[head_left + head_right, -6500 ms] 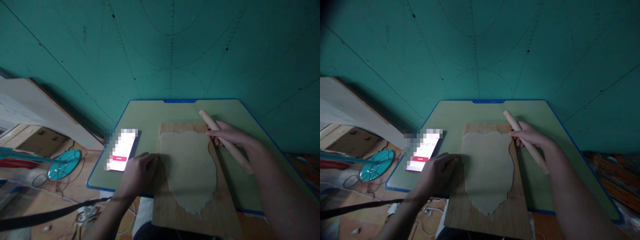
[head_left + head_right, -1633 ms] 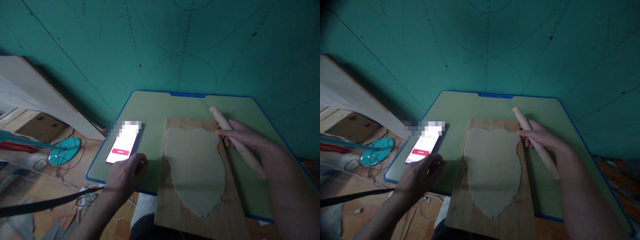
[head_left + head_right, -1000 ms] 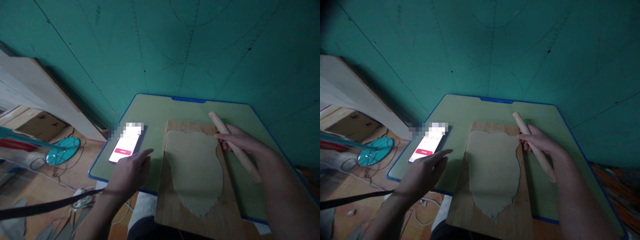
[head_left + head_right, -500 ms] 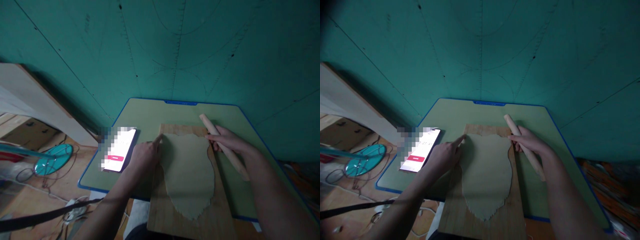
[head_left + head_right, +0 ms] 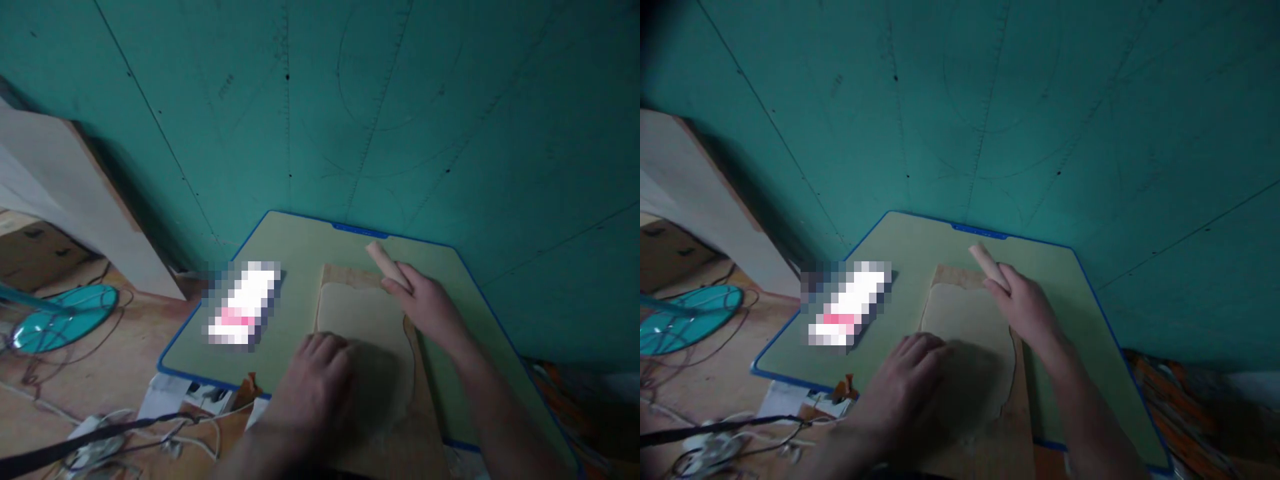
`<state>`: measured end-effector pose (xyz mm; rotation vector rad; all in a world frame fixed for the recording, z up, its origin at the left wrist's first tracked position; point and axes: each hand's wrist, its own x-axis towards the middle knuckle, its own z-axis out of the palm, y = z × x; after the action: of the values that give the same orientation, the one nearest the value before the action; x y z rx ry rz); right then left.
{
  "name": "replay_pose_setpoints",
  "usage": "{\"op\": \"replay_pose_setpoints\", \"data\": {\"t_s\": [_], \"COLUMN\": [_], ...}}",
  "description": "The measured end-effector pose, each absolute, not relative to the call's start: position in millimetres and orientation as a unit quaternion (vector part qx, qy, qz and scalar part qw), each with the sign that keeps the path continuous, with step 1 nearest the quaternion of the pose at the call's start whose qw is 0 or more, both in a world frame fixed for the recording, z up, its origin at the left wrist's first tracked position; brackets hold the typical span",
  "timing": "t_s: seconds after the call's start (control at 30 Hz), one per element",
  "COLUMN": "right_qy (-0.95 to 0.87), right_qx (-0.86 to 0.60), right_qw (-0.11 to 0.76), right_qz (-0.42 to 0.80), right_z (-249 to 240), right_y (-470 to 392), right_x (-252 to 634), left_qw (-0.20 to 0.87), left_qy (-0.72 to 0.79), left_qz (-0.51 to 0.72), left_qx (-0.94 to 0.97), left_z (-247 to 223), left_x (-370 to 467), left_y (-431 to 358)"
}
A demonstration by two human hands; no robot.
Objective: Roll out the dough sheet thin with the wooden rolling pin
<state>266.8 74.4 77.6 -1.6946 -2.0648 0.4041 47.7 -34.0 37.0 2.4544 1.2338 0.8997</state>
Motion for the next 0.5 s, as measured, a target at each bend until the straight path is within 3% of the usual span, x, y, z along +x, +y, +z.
{"op": "replay_pose_setpoints", "data": {"t_s": [0.1, 0.23, 0.5], "right_qy": [-0.842, -0.883, -0.901], "right_qx": [-0.512, -0.465, -0.428], "right_qw": [0.147, 0.057, 0.059], "right_qz": [0.080, 0.029, -0.036], "right_z": [77.3, 68.7, 42.6], "right_y": [50.7, 34.2, 43.1], "right_x": [219.4, 177.1, 162.0], "left_qw": [0.173, 0.181, 0.098], "left_qy": [0.323, 0.295, 0.299], "left_qz": [0.326, 0.278, 0.206], "left_qx": [0.871, 0.896, 0.927], "left_z": [28.5, 10.9, -2.9], "left_x": [62.9, 75.5, 82.2], "left_y": [-55.3, -58.2, -55.1]}}
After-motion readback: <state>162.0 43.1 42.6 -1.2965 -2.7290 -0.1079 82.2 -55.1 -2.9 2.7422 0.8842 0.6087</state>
